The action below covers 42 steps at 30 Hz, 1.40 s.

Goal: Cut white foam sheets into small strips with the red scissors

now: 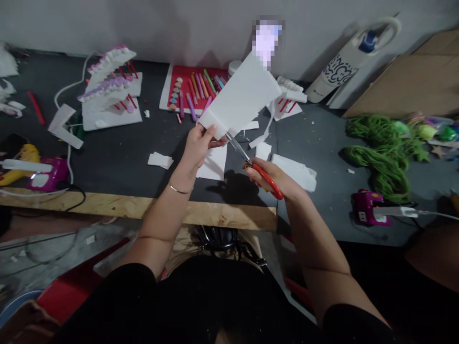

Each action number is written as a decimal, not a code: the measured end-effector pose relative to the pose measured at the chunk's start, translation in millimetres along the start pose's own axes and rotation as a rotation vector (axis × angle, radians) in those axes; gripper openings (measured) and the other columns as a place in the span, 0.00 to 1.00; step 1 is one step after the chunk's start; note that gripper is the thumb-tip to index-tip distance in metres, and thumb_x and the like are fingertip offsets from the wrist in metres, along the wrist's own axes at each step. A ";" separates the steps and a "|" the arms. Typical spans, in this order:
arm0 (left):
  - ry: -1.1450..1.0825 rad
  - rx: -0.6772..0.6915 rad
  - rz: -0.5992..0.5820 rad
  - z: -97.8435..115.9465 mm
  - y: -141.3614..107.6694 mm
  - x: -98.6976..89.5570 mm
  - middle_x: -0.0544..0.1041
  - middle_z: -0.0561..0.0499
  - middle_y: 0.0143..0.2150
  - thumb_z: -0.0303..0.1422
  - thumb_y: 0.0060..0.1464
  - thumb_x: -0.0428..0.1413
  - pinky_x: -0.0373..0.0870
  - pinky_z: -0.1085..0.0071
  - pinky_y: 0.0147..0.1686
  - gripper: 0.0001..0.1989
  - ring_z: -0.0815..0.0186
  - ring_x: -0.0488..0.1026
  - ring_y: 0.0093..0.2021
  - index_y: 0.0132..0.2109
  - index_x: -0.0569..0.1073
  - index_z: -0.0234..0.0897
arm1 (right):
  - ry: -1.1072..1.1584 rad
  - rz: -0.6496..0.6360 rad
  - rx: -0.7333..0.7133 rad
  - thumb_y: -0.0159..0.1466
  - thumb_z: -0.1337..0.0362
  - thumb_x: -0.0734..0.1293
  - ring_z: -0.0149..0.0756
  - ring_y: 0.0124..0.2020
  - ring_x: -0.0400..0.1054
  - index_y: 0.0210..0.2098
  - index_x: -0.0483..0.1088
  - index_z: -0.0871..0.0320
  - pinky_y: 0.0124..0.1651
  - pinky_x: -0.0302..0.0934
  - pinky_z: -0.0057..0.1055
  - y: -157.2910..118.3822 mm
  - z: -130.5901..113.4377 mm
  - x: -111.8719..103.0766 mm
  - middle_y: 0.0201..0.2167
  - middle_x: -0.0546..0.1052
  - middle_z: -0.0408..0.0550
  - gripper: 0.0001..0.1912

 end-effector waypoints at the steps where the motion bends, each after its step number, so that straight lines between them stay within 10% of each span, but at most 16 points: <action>1: 0.004 -0.004 -0.004 -0.4 -0.4 0.4 0.83 0.48 0.39 0.45 0.61 0.71 0.85 0.74 0.39 0.20 0.63 0.86 0.40 0.53 0.78 0.39 | 0.004 0.001 0.001 0.64 0.26 0.69 0.32 0.27 0.63 0.41 0.73 0.53 0.27 0.57 0.32 0.4 0.0 0.3 0.28 0.71 0.42 0.35; 14: 0.049 -0.028 -0.092 -3.1 -8.9 19.9 0.81 0.49 0.39 0.39 0.62 0.70 0.86 0.72 0.38 0.13 0.65 0.86 0.35 0.46 0.78 0.36 | 0.117 0.008 -0.069 0.65 0.25 0.66 0.32 0.27 0.64 0.46 0.71 0.52 0.29 0.58 0.32 13.2 6.7 5.2 0.30 0.72 0.41 0.36; 25: 0.113 0.055 -0.071 35.7 -22.7 37.3 0.81 0.50 0.36 0.35 0.62 0.70 0.84 0.72 0.30 0.14 0.62 0.85 0.33 0.51 0.79 0.35 | 0.395 -0.207 -0.085 0.59 0.15 0.58 0.44 0.26 0.66 0.51 0.73 0.50 0.32 0.65 0.47 14.8 15.5 30.2 0.27 0.69 0.45 0.48; 42: 0.080 -0.028 -0.135 15.6 -3.1 13.6 0.84 0.48 0.39 0.43 0.60 0.73 0.87 0.74 0.36 0.24 0.65 0.87 0.34 0.54 0.80 0.31 | 0.353 -0.103 -0.041 0.60 0.19 0.65 0.35 0.27 0.67 0.49 0.70 0.51 0.31 0.62 0.37 9.5 -8.9 27.2 0.31 0.73 0.44 0.43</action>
Point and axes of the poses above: each hand's wrist, its own y-axis towards the middle knuckle, its own x-axis out of the palm, z = x × y, the point moved 9 cm from there along y, towards the middle knuckle
